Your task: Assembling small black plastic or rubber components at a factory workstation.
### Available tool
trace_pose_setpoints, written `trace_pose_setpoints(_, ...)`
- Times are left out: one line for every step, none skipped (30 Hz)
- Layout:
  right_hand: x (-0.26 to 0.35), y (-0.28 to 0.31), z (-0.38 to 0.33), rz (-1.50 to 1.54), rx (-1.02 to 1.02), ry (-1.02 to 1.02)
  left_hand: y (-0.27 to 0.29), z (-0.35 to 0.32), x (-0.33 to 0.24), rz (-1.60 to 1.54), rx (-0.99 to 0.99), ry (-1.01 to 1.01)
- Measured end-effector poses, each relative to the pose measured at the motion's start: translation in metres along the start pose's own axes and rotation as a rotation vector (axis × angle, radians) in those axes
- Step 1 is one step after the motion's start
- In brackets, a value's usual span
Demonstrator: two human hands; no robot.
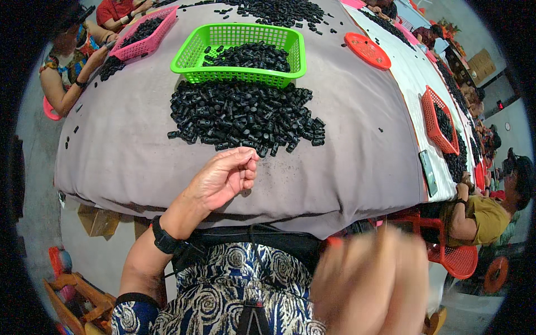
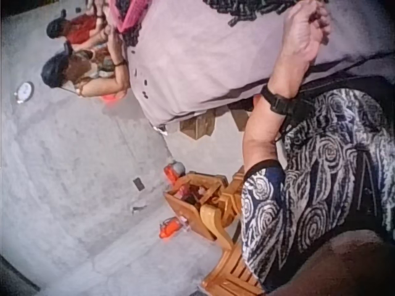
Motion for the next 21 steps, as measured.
trace_pose_setpoints(-0.002, 0.017, -0.009, -0.078, -0.137, -0.117, 0.000, -0.001, -0.001, 0.000, -0.004, -0.004)
trace_pose_setpoints(-0.005, 0.044, -0.027, -0.500, -0.478, -0.215, 0.001, -0.002, -0.001, 0.000, -0.006, -0.008)
trace_pose_setpoints(0.000, 0.065, -0.048, -0.929, -0.822, -0.307, 0.001, -0.001, 0.000, 0.002, -0.006, -0.006)
trace_pose_setpoints(-0.009, 0.083, -0.050, -1.149, -0.788, -0.505, 0.002, -0.001, 0.001, 0.003, -0.006, -0.007)
trace_pose_setpoints(-0.018, 0.107, -0.052, -1.363, -0.740, -0.708, 0.003, -0.001, 0.002, 0.001, -0.012, -0.005)
trace_pose_setpoints(-0.029, 0.134, -0.068, -1.398, -0.722, -0.686, 0.003, -0.001, 0.002, -0.001, -0.016, -0.002)
trace_pose_setpoints(-0.039, 0.155, -0.086, -1.434, -0.705, -0.665, 0.002, -0.002, 0.002, -0.001, -0.015, 0.000)
trace_pose_setpoints(-0.043, 0.161, -0.092, -1.437, -0.709, -0.668, 0.000, -0.001, 0.002, -0.003, -0.017, 0.008)
trace_pose_setpoints(-0.049, 0.165, -0.097, -1.560, -0.658, -0.773, 0.000, -0.002, 0.003, -0.004, -0.024, 0.014)
trace_pose_setpoints(-0.055, 0.168, -0.101, -1.682, -0.602, -0.878, 0.001, -0.002, 0.003, -0.004, -0.025, 0.017)
trace_pose_setpoints(-0.057, 0.170, -0.102, -1.680, -0.603, -0.881, 0.002, -0.001, 0.003, 0.005, -0.020, 0.009)
trace_pose_setpoints(-0.061, 0.172, -0.101, -1.713, -0.544, -0.903, 0.003, -0.001, 0.002, 0.014, -0.017, -0.001)
trace_pose_setpoints(-0.065, 0.173, -0.102, -1.745, -0.483, -0.925, 0.003, -0.001, 0.003, 0.013, -0.019, 0.000)
trace_pose_setpoints(-0.068, 0.175, -0.104, -1.744, -0.482, -0.925, 0.002, -0.001, 0.003, 0.007, -0.016, 0.001)
trace_pose_setpoints(-0.071, 0.176, -0.106, -1.785, -0.455, -0.915, 0.002, -0.001, 0.003, 0.002, -0.012, 0.004)
trace_pose_setpoints(-0.073, 0.176, -0.106, -1.827, -0.427, -0.905, 0.002, -0.001, 0.003, 0.004, -0.012, 0.004)
trace_pose_setpoints(-0.073, 0.176, -0.107, -1.826, -0.429, -0.903, 0.001, 0.000, 0.004, 0.006, -0.005, 0.007)
trace_pose_setpoints(-0.074, 0.176, -0.106, -1.841, -0.422, -0.910, 0.000, 0.000, 0.005, 0.008, 0.001, 0.009)
trace_pose_setpoints(-0.076, 0.175, -0.106, -1.855, -0.415, -0.917, 0.001, 0.000, 0.005, 0.010, 0.000, 0.008)
trace_pose_setpoints(-0.077, 0.174, -0.106, -1.854, -0.415, -0.916, 0.001, 0.000, 0.005, 0.007, -0.005, 0.011)
trace_pose_setpoints(-0.075, 0.172, -0.105, -1.843, -0.438, -0.877, 0.000, -0.001, 0.005, 0.011, -0.009, 0.012)
Point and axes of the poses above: each hand's wrist, its own z-axis towards the middle knuckle, its own y-axis out of the back of the hand, x = y × z, the point moved 6 cm from there along z, towards the middle knuckle, and after that the axes turned 5 degrees about -z, right-handed, at the moved point
